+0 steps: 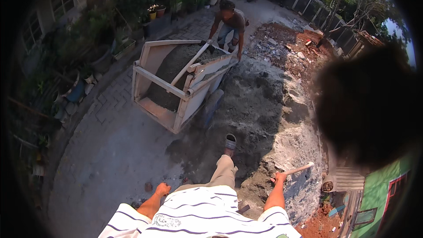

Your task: The person shovels a mixture of sand and cement into a wooden cart using a long-handled hoe while working alongside another person in an outdoor workspace.

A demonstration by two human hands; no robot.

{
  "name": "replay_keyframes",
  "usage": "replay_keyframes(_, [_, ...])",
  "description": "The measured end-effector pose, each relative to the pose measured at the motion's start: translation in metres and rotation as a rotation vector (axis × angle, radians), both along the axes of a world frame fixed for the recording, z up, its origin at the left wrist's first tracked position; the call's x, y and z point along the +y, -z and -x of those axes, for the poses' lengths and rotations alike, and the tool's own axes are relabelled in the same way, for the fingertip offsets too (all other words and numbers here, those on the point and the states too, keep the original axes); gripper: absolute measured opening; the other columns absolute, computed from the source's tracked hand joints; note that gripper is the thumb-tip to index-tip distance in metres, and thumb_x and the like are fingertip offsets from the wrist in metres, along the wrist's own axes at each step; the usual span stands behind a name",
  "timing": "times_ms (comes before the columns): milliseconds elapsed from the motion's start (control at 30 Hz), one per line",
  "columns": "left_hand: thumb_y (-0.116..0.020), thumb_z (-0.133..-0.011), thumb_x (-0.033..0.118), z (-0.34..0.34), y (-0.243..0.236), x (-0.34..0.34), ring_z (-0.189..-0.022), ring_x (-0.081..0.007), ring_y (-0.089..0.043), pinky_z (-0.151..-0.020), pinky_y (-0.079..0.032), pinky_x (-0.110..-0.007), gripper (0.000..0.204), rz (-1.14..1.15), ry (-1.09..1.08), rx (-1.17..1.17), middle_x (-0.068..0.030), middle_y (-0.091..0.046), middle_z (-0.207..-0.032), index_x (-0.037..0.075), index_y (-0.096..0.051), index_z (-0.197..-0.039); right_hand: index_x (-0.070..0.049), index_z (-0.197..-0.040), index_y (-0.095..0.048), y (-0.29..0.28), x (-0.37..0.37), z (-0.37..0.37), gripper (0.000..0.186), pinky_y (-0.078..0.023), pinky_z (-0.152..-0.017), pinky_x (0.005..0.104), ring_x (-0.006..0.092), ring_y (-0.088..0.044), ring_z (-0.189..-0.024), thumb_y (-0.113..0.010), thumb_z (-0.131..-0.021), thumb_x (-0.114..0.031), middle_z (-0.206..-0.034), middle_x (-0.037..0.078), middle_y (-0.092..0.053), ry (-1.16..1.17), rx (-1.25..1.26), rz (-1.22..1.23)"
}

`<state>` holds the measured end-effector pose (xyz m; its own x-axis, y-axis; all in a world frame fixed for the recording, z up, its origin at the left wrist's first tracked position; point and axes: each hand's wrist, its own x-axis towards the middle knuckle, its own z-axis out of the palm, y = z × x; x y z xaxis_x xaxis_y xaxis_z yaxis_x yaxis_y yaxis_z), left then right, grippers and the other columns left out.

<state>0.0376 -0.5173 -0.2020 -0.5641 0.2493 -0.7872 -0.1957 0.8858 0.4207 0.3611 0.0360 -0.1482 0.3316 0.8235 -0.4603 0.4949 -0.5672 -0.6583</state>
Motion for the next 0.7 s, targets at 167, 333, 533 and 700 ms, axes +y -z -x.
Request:
replay_keyframes(167, [-0.056, -0.077, 0.024, -0.004, 0.016, 0.008, -0.067, -0.0205, -0.066, -0.059, -0.054, -0.032, 0.028, -0.083, -0.056, 0.059, -0.0121, -0.068, -0.077, 0.002, -0.065, -0.092, 0.004, -0.128, -0.037, 0.005, 0.005, -0.003, 0.051, -0.061, -0.048, 0.0358, 0.0226, -0.062, -0.072, -0.061, -0.087, -0.013, -0.103, 0.016, -0.058, -0.031, -0.014, 0.009])
replay_keyframes(333, [-0.057, -0.076, 0.025, -0.010, 0.023, 0.014, -0.073, -0.0237, -0.066, -0.073, -0.051, -0.035, 0.026, -0.065, -0.010, 0.099, -0.0137, -0.068, -0.079, 0.005, -0.069, -0.086, 0.003, -0.129, -0.038, -0.002, 0.003, 0.002, 0.050, -0.061, -0.049, 0.0353, 0.0243, -0.063, -0.075, -0.061, -0.086, -0.011, -0.107, 0.017, -0.059, -0.016, 0.012, 0.041])
replay_keyframes(533, [-0.055, -0.075, 0.029, 0.007, -0.005, 0.049, -0.091, -0.0335, -0.063, -0.080, -0.049, -0.038, 0.030, -0.104, 0.040, 0.157, -0.0201, -0.066, -0.093, 0.005, -0.069, -0.087, 0.004, -0.129, -0.039, -0.012, 0.018, -0.005, 0.052, -0.061, -0.050, 0.0343, 0.0255, -0.063, -0.081, -0.062, -0.085, -0.009, -0.111, 0.018, -0.058, 0.011, 0.011, 0.055])
replay_keyframes(700, [-0.060, -0.075, 0.030, 0.040, -0.014, 0.038, -0.101, -0.0275, -0.062, -0.088, -0.047, -0.035, 0.036, -0.053, -0.050, 0.104, -0.0207, -0.065, -0.102, 0.002, -0.068, -0.095, -0.001, -0.135, -0.031, -0.037, 0.017, 0.030, 0.064, -0.060, -0.048, 0.0394, 0.0279, -0.062, -0.076, -0.067, -0.083, -0.015, -0.111, 0.017, -0.057, 0.022, 0.030, 0.134])
